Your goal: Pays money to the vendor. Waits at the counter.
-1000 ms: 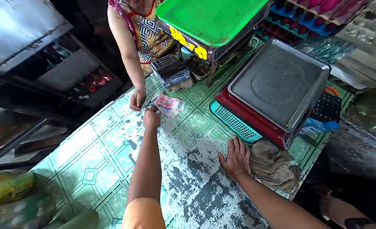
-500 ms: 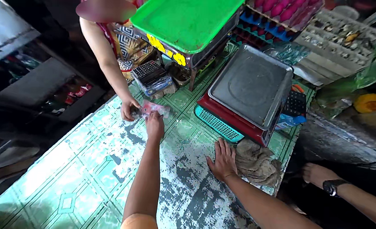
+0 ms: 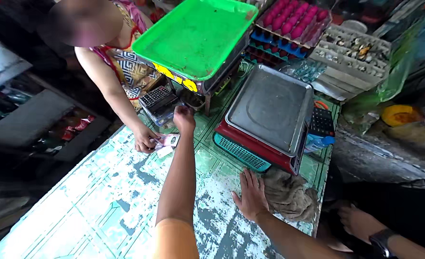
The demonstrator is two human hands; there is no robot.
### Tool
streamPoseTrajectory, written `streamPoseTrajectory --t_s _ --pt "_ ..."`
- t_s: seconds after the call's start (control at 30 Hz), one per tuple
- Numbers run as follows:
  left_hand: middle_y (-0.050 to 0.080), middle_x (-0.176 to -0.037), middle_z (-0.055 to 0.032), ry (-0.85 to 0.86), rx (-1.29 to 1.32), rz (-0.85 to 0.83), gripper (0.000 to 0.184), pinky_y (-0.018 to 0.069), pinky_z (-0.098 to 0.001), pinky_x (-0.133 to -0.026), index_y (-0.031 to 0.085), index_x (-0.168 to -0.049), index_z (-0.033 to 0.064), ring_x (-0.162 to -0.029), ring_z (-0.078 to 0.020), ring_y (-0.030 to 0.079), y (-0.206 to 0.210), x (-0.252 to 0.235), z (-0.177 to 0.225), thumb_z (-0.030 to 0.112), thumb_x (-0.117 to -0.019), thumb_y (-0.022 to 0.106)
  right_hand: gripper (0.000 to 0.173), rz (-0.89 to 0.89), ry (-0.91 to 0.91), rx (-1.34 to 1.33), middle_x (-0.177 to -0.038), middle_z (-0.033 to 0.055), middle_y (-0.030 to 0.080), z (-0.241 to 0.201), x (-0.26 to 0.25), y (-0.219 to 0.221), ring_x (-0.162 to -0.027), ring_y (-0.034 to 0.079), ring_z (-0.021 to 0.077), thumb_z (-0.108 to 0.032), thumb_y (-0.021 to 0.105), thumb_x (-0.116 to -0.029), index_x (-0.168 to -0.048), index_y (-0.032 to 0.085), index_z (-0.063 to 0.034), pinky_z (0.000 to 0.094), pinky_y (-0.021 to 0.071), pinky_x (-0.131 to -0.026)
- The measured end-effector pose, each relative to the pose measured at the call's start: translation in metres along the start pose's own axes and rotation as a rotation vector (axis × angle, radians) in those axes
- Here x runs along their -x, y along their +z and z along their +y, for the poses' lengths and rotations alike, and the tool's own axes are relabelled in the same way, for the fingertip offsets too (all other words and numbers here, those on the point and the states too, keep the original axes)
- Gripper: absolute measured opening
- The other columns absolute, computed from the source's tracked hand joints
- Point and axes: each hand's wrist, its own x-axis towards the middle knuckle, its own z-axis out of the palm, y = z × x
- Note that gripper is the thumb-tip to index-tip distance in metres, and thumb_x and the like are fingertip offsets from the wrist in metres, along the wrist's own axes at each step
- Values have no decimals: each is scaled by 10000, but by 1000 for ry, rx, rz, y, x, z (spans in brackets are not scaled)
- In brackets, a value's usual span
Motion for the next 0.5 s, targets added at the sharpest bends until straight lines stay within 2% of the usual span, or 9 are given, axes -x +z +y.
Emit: streamPoseTrajectory --t_s 0.03,0.1,0.17,0.2,0.27,0.37,0.43,0.5 --pt "719 -1011 -167 -53 94 33 310 595 -514 -821 649 -1175 22 -888 -292 717 9 -15 6 242 -961 694 928 19 -1 3 -1701 137 225 0 -1 1 -1574 186 337 -727 392 -919 -1589 361 -86 662 185 -1212" --pt "709 -1039 -189 -92 110 55 446 578 -571 -834 637 -1204 32 -928 -338 706 14 -23 16 406 -967 689 932 45 -2 5 -1698 136 236 0 -4 4 -1575 186 334 -728 393 -914 -1587 368 -84 659 193 -1210" --pt "698 -1113 -216 -22 12 18 543 551 -594 -899 606 -1278 8 -1030 -367 684 13 9 -1 476 -1002 614 934 20 -3 -15 -1702 137 223 -1 -2 4 -1579 168 336 -725 398 -917 -1595 353 -83 662 171 -1216" --pt "695 -1182 -197 23 -51 -16 557 550 -550 -967 576 -1333 8 -1105 -334 678 13 35 -23 468 -1018 585 933 19 -6 -45 -1699 142 230 -1 -1 3 -1577 173 345 -717 418 -915 -1593 357 -80 672 163 -1213" --pt "642 -1322 -206 95 -188 -48 542 486 -498 -1093 573 -1368 -14 -1266 -329 604 5 114 -76 386 -1005 605 927 64 -31 -115 -1682 177 256 2 3 0 -1564 199 383 -693 471 -914 -1578 381 -52 703 161 -1202" --pt "535 -1484 -222 129 -372 -80 548 326 -545 -1216 589 -1385 -15 -1436 -384 445 -37 278 -132 303 -948 675 918 236 -109 -209 -1645 256 297 2 7 8 -1532 243 468 -635 525 -904 -1544 416 14 753 174 -1172" --pt "509 -1534 -180 160 -513 -153 532 258 -595 -1232 639 -1365 37 -1480 -380 396 -59 380 -153 329 -925 700 929 248 -147 -212 -1647 271 278 0 8 11 -1531 230 482 -636 512 -908 -1544 402 32 762 172 -1163" --pt "486 -1564 -143 171 -614 -257 522 231 -614 -1236 618 -1420 100 -1498 -358 377 -69 449 -164 382 -981 632 936 231 -141 -178 -1656 263 262 3 7 13 -1536 217 478 -650 497 -905 -1542 401 29 754 171 -1165"
